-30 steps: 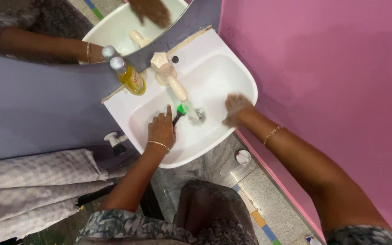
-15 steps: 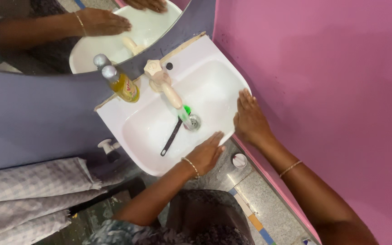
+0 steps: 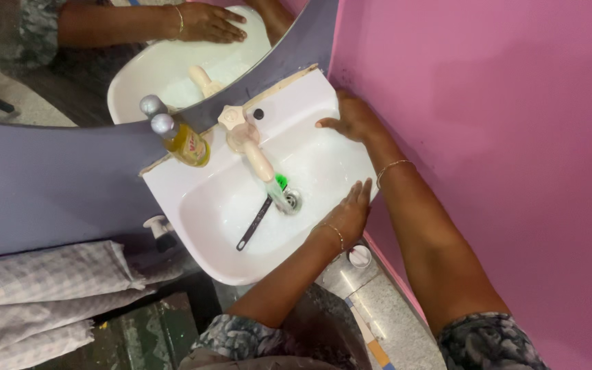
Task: The person scrubs a white bathroom sink with a green brush, rinses the brush under running water, and wipes the sink basin and faucet area. The person also handles a bottle of liquid soap and a drain stopper during the cleaning process.
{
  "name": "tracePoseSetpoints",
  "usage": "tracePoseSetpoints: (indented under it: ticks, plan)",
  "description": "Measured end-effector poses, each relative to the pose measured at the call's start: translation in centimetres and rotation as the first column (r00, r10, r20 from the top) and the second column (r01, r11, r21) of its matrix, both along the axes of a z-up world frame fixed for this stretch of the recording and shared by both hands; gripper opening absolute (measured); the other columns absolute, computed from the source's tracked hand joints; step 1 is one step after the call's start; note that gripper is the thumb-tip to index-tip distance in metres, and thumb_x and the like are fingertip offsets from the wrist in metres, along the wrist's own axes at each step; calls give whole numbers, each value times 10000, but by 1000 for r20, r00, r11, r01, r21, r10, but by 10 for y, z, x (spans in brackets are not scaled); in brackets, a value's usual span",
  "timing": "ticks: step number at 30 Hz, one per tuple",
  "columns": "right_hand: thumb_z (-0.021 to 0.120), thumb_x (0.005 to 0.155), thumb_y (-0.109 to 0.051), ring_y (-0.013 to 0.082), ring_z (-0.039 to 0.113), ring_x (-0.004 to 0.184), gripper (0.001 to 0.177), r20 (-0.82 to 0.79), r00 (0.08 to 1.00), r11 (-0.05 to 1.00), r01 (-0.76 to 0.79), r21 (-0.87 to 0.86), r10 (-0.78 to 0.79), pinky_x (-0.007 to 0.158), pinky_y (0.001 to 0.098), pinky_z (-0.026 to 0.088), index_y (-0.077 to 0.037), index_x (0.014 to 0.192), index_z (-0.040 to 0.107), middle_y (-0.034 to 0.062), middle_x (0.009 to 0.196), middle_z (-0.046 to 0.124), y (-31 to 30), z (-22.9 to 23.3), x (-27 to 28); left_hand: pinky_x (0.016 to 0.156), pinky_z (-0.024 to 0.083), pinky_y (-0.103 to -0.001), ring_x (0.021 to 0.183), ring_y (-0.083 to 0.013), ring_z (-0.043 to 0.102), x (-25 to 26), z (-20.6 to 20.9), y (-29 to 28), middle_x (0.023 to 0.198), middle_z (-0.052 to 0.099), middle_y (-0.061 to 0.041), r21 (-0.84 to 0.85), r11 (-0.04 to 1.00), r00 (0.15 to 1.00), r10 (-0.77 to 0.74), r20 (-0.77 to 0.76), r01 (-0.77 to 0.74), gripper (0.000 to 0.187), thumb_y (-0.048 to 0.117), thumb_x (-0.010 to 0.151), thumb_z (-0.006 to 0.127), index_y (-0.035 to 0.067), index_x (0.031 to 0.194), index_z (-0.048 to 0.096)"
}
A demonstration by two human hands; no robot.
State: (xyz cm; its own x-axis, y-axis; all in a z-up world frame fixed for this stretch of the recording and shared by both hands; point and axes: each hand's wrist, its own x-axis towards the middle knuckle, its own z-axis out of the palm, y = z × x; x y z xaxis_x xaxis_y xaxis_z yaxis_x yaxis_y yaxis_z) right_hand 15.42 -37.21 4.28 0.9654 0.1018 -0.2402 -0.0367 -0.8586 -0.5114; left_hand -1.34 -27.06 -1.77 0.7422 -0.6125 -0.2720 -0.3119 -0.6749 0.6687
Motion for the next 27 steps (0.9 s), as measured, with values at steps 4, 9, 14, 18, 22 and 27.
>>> tracePoseSetpoints:
  ticks: [4,9,14,18,22,27]
  plan:
    - [691,891,-423,338,639,1305,712,-337,937,972,160,175,-94,1140,411,457,-8,1454,560,219,1416,649,-21,-4,-9,1203,303,-437,1490,-392,297,0,4,1,1653,173,-262,25,1000,1000,-18,-4,18,640,162,1054,380,42,1607,81]
    - [665,947,-356,363,462,1417,702,-401,872,909,376,181,-281,1175,474,369,13,1495,427,266,1503,487,-39,-20,-54,1168,353,-437,1431,-395,380,-2,18,3,1596,270,-277,71,997,997,-29,69,24,638,232,1054,405,30,1594,131]
    - [638,932,-186,397,537,1307,590,-272,835,665,547,508,-478,1085,468,450,48,1444,461,307,1413,547,-34,-68,-108,973,528,-434,1146,-303,653,-17,44,24,1230,658,-196,60,998,992,-1,123,-7,470,236,1052,437,71,1492,438]
    - [536,924,-21,384,673,1187,450,-119,698,403,536,742,-707,1029,403,523,90,1359,561,305,1303,685,-1,-98,-156,1043,529,-420,1141,-289,692,5,53,63,1109,726,-128,-447,893,686,352,636,-44,167,78,989,597,68,1128,689]
    - [482,913,43,373,647,1208,497,-134,530,231,564,793,-837,1050,401,486,85,1408,452,284,1331,621,44,-98,-178,1102,402,-528,1330,-429,437,77,71,88,1407,498,-312,-534,668,163,690,705,-518,538,167,967,640,-102,1397,463]
    - [468,923,58,392,624,1220,544,-99,455,233,618,751,-885,1063,428,464,78,1455,354,292,1335,571,58,-89,-184,989,510,-465,1140,-365,578,140,57,101,1214,544,-248,-536,387,127,880,458,-750,575,265,912,761,-83,1292,506]
